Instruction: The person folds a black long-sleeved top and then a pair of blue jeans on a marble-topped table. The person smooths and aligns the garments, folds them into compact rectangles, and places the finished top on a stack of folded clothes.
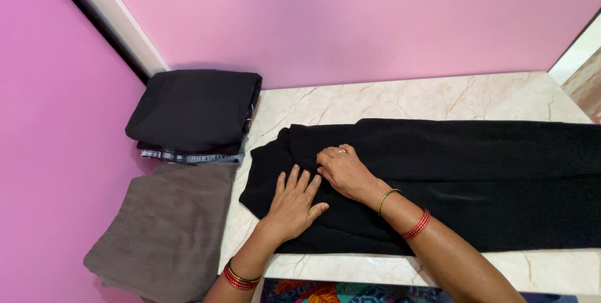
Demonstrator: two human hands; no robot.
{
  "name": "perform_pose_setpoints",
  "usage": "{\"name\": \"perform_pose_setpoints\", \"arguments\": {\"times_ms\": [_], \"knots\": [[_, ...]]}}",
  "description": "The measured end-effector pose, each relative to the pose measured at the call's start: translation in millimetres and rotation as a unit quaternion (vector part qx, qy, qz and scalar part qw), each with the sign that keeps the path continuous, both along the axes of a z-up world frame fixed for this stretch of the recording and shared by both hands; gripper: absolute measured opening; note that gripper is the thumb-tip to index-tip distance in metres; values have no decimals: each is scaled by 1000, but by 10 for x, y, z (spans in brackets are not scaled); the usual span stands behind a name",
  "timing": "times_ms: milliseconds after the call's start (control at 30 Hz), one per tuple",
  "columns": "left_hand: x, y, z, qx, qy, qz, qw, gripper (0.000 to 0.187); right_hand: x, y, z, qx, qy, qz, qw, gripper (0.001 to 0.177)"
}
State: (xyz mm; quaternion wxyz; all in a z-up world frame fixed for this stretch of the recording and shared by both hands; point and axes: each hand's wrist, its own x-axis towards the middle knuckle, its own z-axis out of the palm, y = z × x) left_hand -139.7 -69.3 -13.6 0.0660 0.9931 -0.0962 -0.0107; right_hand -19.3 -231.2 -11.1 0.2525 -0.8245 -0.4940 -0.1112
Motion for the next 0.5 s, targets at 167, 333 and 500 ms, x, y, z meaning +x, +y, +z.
{"name": "perform_pose_setpoints", "arguments": {"times_ms": [167,333,500], "knots": [[-9,-14,0,-21,-30,-9,999,76,14,-24,-33,43,-11,35,998,26],[-11,-5,-22,-22,-1,5,1000,74,9,-24,5,5,23,34,999,29],[8,17,-86,-22,-48,-19,998,74,-9,-23,27,-1,50,38,998,27]]}}
